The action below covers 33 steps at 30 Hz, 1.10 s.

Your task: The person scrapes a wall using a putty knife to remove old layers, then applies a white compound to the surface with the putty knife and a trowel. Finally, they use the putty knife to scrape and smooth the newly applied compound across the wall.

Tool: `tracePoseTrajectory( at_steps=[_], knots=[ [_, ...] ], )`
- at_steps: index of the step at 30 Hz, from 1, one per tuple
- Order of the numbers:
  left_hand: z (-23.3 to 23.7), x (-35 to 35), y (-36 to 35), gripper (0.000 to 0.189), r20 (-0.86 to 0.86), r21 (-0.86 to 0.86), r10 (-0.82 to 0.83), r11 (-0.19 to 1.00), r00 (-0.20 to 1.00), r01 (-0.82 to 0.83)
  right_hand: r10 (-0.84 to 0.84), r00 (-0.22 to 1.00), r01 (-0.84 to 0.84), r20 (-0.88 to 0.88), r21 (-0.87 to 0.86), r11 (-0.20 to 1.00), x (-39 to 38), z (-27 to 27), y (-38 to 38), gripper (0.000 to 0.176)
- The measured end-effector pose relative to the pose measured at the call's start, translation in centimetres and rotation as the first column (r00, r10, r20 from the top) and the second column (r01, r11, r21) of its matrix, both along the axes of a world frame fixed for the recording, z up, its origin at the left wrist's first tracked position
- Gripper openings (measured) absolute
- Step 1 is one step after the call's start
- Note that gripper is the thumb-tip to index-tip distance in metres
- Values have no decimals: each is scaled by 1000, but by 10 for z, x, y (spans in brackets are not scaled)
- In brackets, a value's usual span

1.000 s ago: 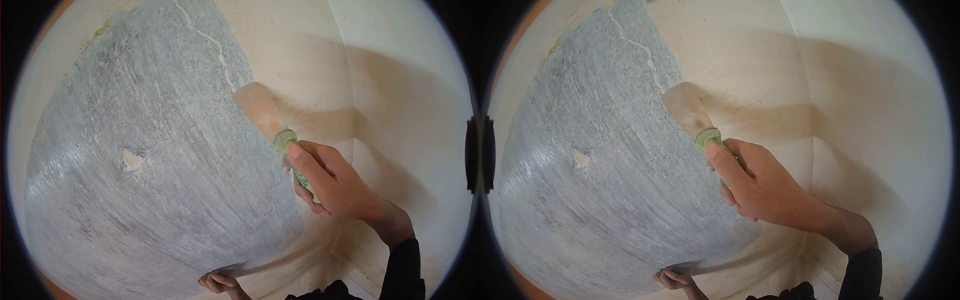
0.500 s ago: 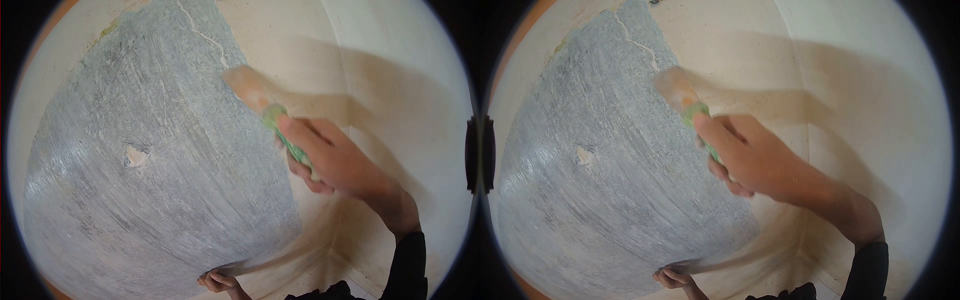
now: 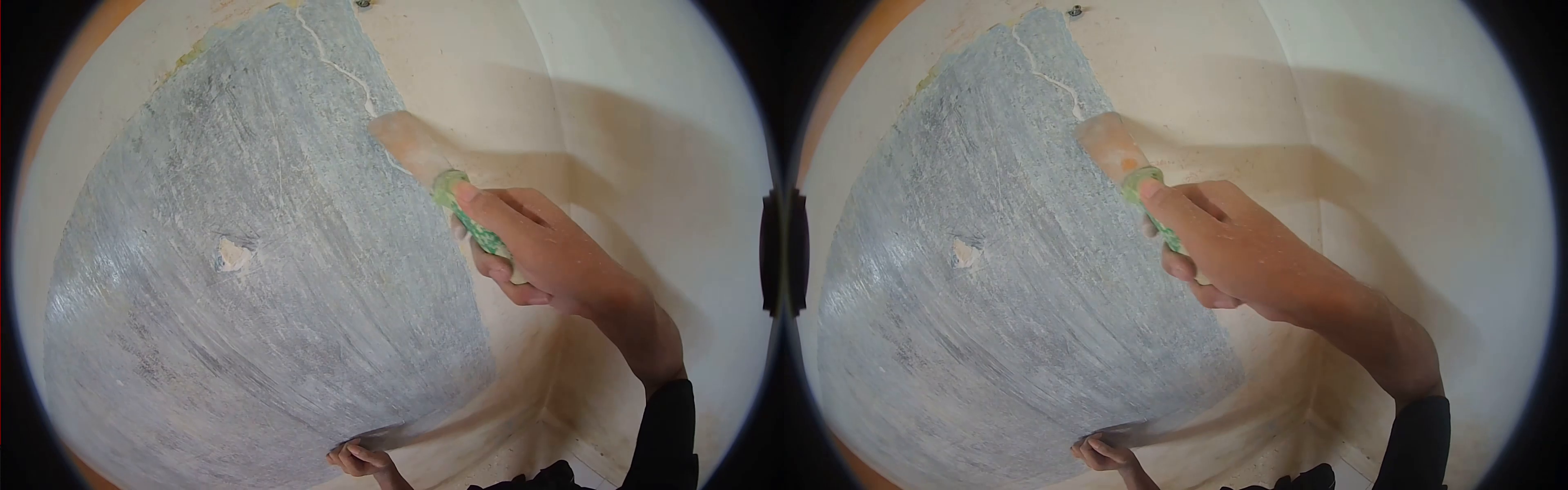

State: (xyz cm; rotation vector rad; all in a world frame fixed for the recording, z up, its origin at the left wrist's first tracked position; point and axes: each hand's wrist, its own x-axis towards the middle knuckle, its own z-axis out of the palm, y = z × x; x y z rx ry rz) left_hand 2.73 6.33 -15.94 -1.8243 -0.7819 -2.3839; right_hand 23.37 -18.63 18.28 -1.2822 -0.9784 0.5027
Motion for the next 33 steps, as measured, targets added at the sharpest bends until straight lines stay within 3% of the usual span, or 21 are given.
tracePoseTrajectory(
  at_steps=[7, 9, 13, 21, 22, 24, 26, 27, 28, 30, 33],
  knots=[
    [2, -1, -3, 28, -5, 1, 5, 1000, 1000, -5, -30, 999, 28, 25, 57, 998, 3, 0, 8, 43],
    [1, -7, -2, 33, -98, -3, 3, 1000, 995, -3, -41, 999, 39, 20, 80, 996, 4, 1, 9, 44],
    [3, -9, -6, 34, -116, 13, -11, 1000, 993, 13, 49, 999, -50, 2, 72, 996, 6, -13, 4, 46],
    [8, -17, -16, 39, -119, -168, -108, 982, 987, 87, 78, 997, -76, -16, 88, 993, 11, -11, -3, 43],
    [9, -16, -19, 39, -113, -172, -104, 982, 988, 83, 144, 982, -128, -121, 131, 983, 16, -19, 1, 41],
    [14, -17, -23, 37, -80, -221, -198, 959, 977, 176, 225, 949, -187, -220, 180, 966, 20, -26, 11, 39],
    [15, -19, -23, 37, -59, -250, -220, 948, 974, 198, 346, 773, -229, -532, 275, 934, 20, -25, 22, 35],
    [16, -18, -26, 37, -35, -285, -251, 930, 967, 231, 533, 706, -429, -467, 316, 846, 30, -30, 26, 37],
    [17, -18, -27, 37, -35, -284, -244, 932, 969, 224, 538, 702, -436, -467, 316, 843, 34, -35, 28, 37],
    [21, -20, -31, 36, -30, -304, -299, 912, 954, 276, 778, 485, -576, -400, 522, 628, 35, -40, 30, 42],
    [27, -21, -38, 34, -21, -375, -303, 885, 953, 274, 741, 469, -500, -481, 547, 672, 23, -40, 31, 45]
  ],
)
